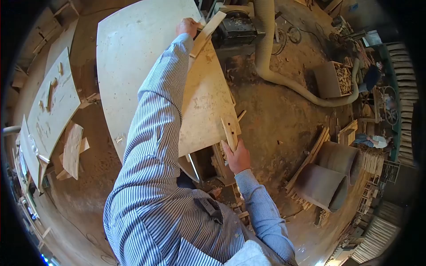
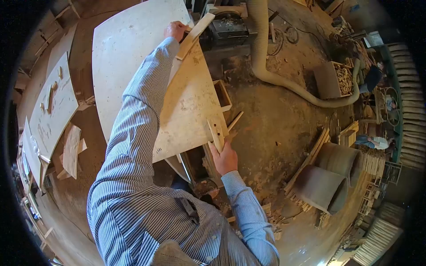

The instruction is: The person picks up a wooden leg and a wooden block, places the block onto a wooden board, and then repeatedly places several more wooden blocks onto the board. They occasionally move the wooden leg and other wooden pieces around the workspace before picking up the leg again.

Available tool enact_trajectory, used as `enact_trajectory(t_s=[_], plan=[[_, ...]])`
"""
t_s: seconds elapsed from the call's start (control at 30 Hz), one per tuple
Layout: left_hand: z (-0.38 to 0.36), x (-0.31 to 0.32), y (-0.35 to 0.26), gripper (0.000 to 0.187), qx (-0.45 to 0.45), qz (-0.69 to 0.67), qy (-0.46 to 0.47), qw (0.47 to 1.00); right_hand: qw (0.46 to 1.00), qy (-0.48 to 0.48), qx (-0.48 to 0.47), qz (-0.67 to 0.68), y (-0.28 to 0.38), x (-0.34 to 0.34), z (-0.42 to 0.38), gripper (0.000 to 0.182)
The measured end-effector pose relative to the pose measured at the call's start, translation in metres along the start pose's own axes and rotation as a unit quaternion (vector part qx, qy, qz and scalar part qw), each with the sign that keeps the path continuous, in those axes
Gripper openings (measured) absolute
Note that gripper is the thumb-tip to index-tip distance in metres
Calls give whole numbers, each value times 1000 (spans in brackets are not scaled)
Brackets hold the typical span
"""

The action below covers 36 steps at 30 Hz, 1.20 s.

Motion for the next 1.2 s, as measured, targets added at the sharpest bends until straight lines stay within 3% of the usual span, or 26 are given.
enact_trajectory(t_s=[0.2,0.43,0.5,0.67,0.7,0.77,0.8,0.83,0.9,0.97,1.03,1.07,1.13,1.2], plan=[[-5,-2,-8,33,-17,-12,31,999,997,7,23,-74,-6,2,-2,64],[-41,-5,-11,32,24,7,20,999,998,13,36,-40,-18,-8,-32,71],[-53,-2,-14,31,30,7,13,999,999,5,2,-42,-23,-11,-42,75],[-86,-5,-5,27,37,-32,-11,999,999,27,40,-13,-32,-21,-67,70],[-90,1,-4,27,26,-47,-12,998,998,41,51,9,-31,-26,-73,68],[-91,15,5,31,5,-256,97,962,999,14,47,-11,-34,-30,-83,69],[-56,62,43,34,57,-251,19,966,999,15,35,-35,-37,-32,-89,69],[-86,27,17,34,45,-252,15,966,998,-28,55,-31,-45,-38,-96,69],[-130,-21,-20,36,9,-235,20,972,999,20,33,-6,-57,-32,-103,73],[-192,-67,-73,40,93,-191,-12,977,999,-3,30,20,-65,-37,-112,75],[-236,-51,-93,36,192,-231,95,949,999,-11,18,43,-73,-36,-119,77],[-267,-33,-98,33,151,-390,208,884,997,-56,-1,46,-77,-37,-121,72],[-348,-26,-124,28,142,-475,356,792,992,-112,-20,45,-89,-45,-123,67],[-434,-41,-143,32,233,-374,404,802,968,-149,23,203,-109,-53,-127,73]])
Point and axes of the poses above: each hand's wrist, its own z-axis towards the middle knuckle, its own x-axis out of the palm, y = z × x, the point moved 5 cm from there along z, towards the middle knuckle, and after that the axes turned 9 degrees about z, right-handed, at the moved point
